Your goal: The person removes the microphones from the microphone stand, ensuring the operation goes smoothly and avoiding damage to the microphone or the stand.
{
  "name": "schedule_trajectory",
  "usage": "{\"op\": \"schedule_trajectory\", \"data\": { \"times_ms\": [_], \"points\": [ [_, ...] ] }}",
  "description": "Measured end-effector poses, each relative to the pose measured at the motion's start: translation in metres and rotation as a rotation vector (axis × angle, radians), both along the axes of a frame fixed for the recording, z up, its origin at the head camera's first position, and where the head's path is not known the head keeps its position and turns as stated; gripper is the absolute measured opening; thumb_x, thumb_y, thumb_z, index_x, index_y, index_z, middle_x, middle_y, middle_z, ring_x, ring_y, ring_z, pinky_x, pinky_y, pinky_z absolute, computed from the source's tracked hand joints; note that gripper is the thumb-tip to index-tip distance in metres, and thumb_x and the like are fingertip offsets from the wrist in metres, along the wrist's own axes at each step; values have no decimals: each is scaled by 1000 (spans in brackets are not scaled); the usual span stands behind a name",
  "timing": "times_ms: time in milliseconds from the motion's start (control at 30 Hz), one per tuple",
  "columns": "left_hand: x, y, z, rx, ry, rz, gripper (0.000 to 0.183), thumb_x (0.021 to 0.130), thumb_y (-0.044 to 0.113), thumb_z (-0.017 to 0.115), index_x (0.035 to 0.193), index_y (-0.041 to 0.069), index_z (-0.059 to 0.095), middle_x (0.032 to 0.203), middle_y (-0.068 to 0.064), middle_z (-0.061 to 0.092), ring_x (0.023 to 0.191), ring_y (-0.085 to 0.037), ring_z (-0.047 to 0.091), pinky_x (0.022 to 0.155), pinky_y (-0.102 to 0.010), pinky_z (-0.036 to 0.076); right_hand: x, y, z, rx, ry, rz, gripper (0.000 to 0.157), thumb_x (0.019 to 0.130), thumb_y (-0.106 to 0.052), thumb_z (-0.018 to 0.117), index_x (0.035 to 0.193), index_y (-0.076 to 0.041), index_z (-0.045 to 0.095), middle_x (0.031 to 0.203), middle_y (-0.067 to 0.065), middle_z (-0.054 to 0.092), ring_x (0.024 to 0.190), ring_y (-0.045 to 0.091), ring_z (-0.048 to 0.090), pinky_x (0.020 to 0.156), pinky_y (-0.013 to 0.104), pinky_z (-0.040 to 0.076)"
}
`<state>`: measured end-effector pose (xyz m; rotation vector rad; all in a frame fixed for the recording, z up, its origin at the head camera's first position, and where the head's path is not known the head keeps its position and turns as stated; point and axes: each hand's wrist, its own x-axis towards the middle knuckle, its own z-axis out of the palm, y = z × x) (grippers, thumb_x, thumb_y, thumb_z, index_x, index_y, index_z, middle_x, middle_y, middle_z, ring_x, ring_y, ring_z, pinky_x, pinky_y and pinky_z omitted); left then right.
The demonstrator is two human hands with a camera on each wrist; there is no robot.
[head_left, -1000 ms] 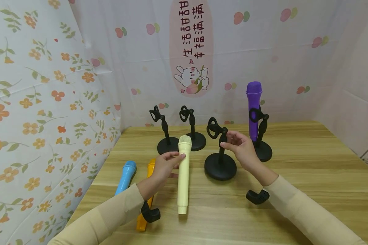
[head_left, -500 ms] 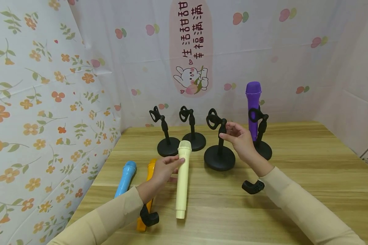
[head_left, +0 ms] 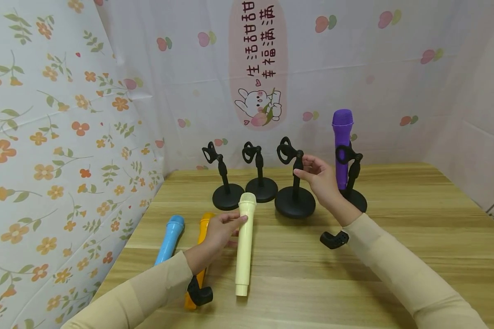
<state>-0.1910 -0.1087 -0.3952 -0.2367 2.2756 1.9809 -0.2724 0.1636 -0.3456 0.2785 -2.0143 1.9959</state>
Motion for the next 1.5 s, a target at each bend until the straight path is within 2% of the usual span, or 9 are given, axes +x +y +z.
{"op": "schedule_trajectory", "data": {
  "times_ms": [333, 667, 900, 1067, 1500],
  "points": [
    [2, 0, -5, -52, -1, 42, 45, 84, 38, 77, 113, 5, 69, 94, -7, 64, 74, -19, 63, 55, -36, 58, -13, 1, 4, 29, -29, -41, 40, 88, -12, 74, 123, 1, 58, 107, 2, 61, 102, 16, 55, 93, 27, 47],
    [5, 1, -9, -101, -13, 33, 44, 84, 37, 77, 112, 5, 68, 94, -8, 63, 75, -20, 62, 55, -34, 57, -29, 0, 0, -20, -33, -53, 35, 88, -9, 73, 120, -5, 61, 107, 0, 61, 100, 16, 56, 89, 26, 48],
    [6, 0, -14, -92, -6, 11, 42, 86, 34, 76, 112, 2, 67, 88, -7, 61, 71, -17, 59, 52, -33, 57, -40, -4, -2, -25, -32, -99, 40, 88, -4, 72, 125, 1, 58, 108, 2, 60, 99, 16, 56, 87, 25, 49],
    [9, 1, -15, -84, 2, 1, 42, 87, 32, 75, 113, 0, 66, 86, -7, 62, 67, -16, 59, 52, -34, 57, -46, -6, -6, -34, -19, -137, 39, 86, -1, 73, 123, 1, 61, 105, 3, 60, 96, 17, 57, 84, 25, 49],
    [10, -1, -17, -104, 10, 20, 41, 87, 31, 75, 112, 0, 67, 84, -7, 62, 65, -15, 60, 49, -33, 56, -56, -4, -11, -35, -19, -194, 38, 86, 1, 72, 122, -1, 61, 109, 6, 60, 100, 20, 57, 87, 29, 48]
  ]
}}
